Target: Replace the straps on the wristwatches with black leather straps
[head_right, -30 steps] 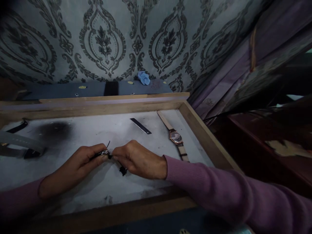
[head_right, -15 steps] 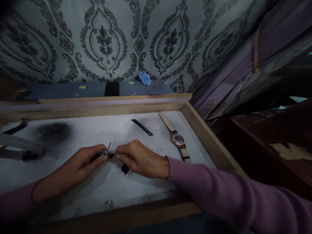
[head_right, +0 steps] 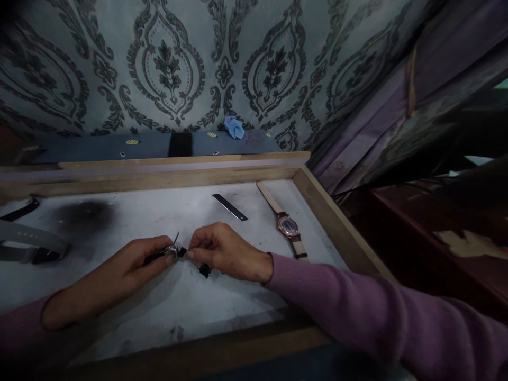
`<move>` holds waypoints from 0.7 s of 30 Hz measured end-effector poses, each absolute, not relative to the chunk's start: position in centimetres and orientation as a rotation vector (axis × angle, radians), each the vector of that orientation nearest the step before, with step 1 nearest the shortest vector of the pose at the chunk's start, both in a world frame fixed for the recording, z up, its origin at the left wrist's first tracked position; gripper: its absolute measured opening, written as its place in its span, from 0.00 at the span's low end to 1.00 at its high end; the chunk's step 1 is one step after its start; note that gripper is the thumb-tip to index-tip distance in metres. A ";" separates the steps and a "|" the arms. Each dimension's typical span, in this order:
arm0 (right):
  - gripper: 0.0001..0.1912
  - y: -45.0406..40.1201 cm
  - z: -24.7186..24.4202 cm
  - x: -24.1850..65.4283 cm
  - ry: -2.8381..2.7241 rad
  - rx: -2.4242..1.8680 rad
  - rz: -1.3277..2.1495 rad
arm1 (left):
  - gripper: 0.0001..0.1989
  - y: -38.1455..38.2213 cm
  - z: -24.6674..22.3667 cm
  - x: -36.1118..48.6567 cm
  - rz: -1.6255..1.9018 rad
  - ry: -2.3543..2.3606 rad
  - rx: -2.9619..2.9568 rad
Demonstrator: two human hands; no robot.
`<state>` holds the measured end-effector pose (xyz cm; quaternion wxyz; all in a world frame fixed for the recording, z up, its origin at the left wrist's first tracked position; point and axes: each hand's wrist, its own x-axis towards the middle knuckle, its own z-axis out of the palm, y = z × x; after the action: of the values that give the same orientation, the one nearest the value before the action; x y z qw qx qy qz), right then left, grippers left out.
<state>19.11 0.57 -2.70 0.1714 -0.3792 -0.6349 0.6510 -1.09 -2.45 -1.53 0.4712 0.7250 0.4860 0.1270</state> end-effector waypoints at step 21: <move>0.08 2.1 -1.6 19.9 -2.048 -1.277 1.588 | 0.13 -1.9 -1.6 -1.7 0.260 1.108 1.601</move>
<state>19.85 2.11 -1.60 0.1258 -0.4385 -0.7033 0.5453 -1.65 -1.87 -1.58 0.5554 0.6778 0.4691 0.1099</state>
